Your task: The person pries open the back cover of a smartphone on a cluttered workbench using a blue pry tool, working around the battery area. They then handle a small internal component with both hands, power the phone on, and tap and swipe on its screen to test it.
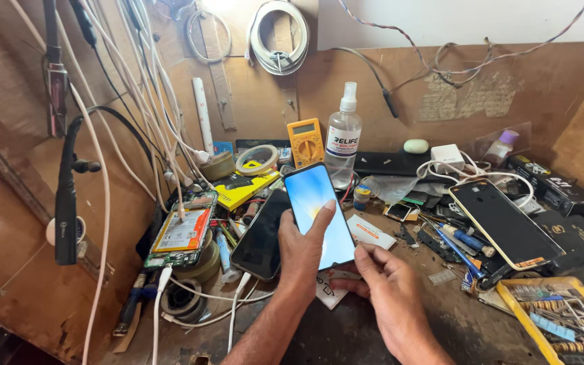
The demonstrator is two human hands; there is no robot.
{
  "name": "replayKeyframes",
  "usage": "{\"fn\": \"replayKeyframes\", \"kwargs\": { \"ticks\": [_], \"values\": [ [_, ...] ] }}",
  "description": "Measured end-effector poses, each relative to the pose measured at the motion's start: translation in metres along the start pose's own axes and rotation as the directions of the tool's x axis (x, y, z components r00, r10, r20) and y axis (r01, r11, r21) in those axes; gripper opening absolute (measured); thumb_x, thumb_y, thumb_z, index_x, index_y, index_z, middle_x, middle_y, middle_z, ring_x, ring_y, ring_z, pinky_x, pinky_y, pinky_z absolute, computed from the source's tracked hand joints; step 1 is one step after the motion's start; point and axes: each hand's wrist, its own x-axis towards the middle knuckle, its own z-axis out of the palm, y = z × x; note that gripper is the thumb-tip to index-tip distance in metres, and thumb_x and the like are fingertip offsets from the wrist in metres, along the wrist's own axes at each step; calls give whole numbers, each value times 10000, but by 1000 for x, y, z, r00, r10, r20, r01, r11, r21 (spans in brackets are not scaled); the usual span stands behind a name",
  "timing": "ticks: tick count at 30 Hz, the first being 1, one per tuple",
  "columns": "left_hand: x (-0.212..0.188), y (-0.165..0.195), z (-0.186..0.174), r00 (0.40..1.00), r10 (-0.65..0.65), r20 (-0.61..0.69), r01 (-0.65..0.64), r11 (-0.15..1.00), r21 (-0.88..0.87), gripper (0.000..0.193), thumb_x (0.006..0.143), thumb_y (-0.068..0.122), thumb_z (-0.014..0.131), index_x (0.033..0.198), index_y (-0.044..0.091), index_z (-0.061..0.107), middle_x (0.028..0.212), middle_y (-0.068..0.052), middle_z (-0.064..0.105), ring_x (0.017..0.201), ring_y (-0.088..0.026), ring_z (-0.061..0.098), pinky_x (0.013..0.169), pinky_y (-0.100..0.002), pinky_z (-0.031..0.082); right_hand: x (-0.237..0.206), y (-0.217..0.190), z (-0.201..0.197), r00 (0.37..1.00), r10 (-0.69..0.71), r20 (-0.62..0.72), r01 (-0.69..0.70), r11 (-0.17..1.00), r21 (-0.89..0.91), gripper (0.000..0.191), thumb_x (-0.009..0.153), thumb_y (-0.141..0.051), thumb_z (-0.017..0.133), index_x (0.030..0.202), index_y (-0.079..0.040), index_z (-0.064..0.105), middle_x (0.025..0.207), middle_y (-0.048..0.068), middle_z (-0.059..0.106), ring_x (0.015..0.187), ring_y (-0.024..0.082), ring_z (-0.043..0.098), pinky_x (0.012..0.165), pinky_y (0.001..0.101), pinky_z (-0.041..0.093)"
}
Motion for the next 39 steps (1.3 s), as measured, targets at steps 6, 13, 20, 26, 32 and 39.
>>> {"fn": "replayKeyframes", "kwargs": {
  "ticks": [6, 13, 20, 26, 32, 39],
  "values": [
    [-7, 2, 4, 994, -97, 43, 99, 994, -51, 422, 901, 391, 696, 1076, 26, 579, 961, -89, 682, 824, -137, 668, 689, -311, 560, 10, 2, -14, 998, 40, -44, -36, 995, 89, 327, 980, -197, 592, 1130, 70, 705, 991, 140, 761, 849, 219, 726, 777, 402, 628],
    [-5, 5, -5, 951, -299, 83, 307, 945, -110, 518, 978, 550, 568, 1104, 48, 567, 921, -76, 637, 750, -152, 600, 598, -319, 433, 12, -9, -20, 992, 101, -80, -89, 986, 139, 460, 988, -364, 550, 1178, 35, 677, 1018, 162, 737, 879, 241, 713, 816, 428, 598],
    [-11, 13, -2, 928, -341, 152, 374, 860, -347, 525, 953, 549, 475, 1156, 80, 591, 943, -18, 706, 801, -86, 708, 622, -244, 563, 2, -10, -20, 989, 117, -87, -94, 967, 235, 606, 1007, -470, 453, 1253, 73, 565, 1106, 205, 668, 972, 328, 686, 862, 517, 582],
    [-16, 16, 1, 946, -257, 195, 314, 873, -373, 576, 956, 577, 465, 1231, 86, 588, 1062, -41, 705, 906, -115, 699, 713, -278, 561, -2, -7, -18, 988, 145, -46, -126, 950, 284, 515, 1014, -393, 418, 1253, 42, 556, 1110, 219, 664, 956, 368, 685, 862, 555, 589],
    [-18, 18, 4, 943, -245, 225, 314, 878, -362, 589, 960, 585, 471, 1225, 71, 582, 1111, -82, 693, 1007, -178, 690, 856, -348, 571, -7, -12, -15, 993, 121, 1, -118, 962, 246, 468, 1023, -320, 409, 1242, 58, 578, 1127, 226, 713, 995, 356, 720, 851, 529, 599],
    [-8, 9, -10, 919, -259, 296, 355, 870, -341, 694, 936, 653, 430, 1249, 64, 619, 1166, -104, 715, 1107, -216, 673, 981, -405, 512, 1, -19, -33, 995, 84, -56, -71, 976, 204, 381, 1047, -306, 442, 1193, 10, 595, 1041, 178, 718, 903, 322, 714, 704, 478, 619]
  ]
}}
